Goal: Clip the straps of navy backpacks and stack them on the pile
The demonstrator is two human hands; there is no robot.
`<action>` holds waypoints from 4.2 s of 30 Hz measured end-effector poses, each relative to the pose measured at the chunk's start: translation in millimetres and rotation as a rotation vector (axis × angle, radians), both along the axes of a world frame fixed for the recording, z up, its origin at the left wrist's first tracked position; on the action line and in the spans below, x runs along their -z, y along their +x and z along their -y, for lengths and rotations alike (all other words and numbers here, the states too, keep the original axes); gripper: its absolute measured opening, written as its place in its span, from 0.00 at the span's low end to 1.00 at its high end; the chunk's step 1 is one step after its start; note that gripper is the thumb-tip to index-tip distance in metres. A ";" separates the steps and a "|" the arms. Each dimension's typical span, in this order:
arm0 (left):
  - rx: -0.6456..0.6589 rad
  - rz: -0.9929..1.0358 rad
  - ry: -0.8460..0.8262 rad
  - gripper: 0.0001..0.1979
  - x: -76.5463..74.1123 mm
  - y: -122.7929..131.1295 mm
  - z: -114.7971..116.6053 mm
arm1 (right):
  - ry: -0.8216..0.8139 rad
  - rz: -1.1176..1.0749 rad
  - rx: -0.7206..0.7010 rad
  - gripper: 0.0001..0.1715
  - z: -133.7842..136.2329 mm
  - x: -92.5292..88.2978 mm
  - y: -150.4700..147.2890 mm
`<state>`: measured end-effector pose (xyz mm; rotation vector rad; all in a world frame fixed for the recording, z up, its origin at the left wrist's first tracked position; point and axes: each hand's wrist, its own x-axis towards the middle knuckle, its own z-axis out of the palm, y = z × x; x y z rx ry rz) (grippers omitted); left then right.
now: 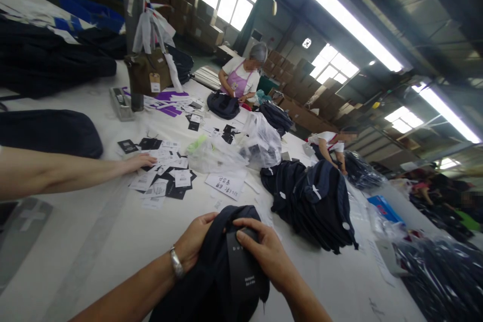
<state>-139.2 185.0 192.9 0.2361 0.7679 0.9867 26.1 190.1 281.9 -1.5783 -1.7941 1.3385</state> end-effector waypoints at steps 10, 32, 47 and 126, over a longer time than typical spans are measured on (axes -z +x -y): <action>-0.016 0.294 -0.176 0.09 9.7 -3.8 12.9 | -0.162 -0.083 -0.032 0.15 -9.8 4.9 -1.8; -0.221 -0.175 0.233 0.10 -6.9 -54.6 9.7 | -0.597 -0.696 0.064 0.17 -33.4 6.8 3.8; -0.124 -0.547 0.185 0.19 3.2 -85.6 1.2 | 0.366 -0.080 0.059 0.08 -35.1 18.9 -21.4; 0.143 -1.800 0.685 0.33 181.7 -118.7 119.4 | 0.404 0.352 -0.144 0.38 84.0 280.2 134.4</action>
